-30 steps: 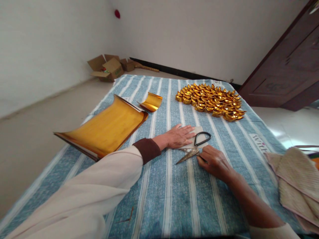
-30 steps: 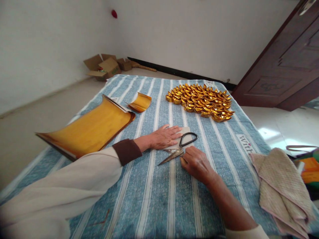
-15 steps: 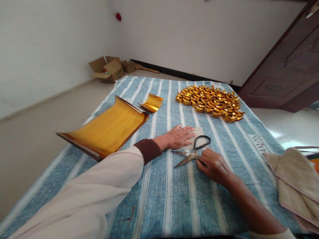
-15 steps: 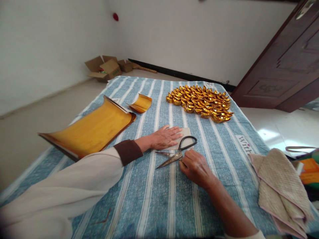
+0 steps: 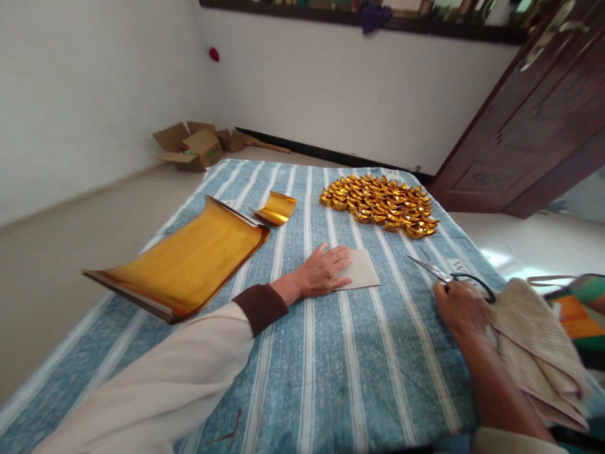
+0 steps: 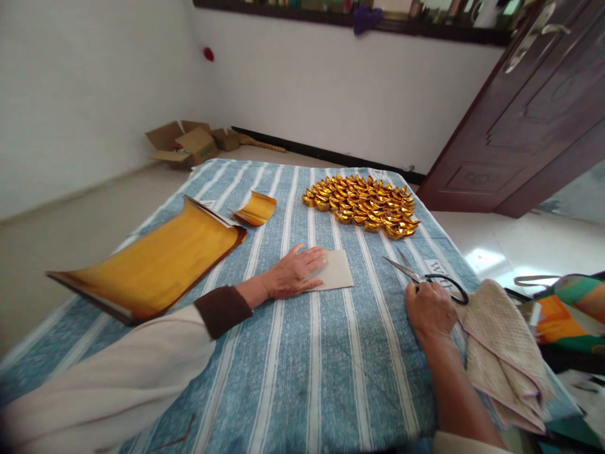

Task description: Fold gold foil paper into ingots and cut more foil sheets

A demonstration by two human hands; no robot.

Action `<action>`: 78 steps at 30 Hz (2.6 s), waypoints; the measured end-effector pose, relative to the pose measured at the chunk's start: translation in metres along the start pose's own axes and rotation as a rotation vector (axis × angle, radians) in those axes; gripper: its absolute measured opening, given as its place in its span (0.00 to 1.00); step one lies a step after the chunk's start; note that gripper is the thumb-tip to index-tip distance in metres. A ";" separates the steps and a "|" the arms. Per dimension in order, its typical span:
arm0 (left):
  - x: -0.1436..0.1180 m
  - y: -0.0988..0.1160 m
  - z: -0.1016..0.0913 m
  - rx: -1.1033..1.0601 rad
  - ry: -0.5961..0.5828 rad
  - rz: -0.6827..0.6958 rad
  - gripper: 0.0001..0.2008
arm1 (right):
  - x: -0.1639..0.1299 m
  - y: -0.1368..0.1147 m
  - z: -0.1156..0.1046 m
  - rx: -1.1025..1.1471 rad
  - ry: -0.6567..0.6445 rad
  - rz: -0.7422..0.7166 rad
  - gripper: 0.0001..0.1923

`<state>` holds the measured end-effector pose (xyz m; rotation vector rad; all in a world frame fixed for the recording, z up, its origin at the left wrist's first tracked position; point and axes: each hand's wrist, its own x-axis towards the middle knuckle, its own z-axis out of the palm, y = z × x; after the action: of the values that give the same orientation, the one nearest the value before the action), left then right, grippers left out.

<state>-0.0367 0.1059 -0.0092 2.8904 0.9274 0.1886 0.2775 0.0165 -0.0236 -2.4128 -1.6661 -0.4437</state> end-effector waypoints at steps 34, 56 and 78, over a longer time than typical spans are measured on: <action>-0.008 0.000 -0.034 -0.461 0.407 -0.634 0.13 | 0.051 -0.117 -0.007 1.399 -0.601 -0.030 0.19; -0.007 0.001 -0.014 -0.528 0.101 -1.034 0.09 | 0.049 -0.140 0.031 0.736 -0.218 -0.179 0.17; -0.042 -0.130 -0.077 -0.932 0.729 -1.620 0.15 | 0.052 -0.125 0.036 1.014 -0.418 -0.036 0.29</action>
<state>-0.1561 0.1907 0.0459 0.6856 2.0776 1.0617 0.1834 0.1178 -0.0429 -1.7317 -1.5026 0.7818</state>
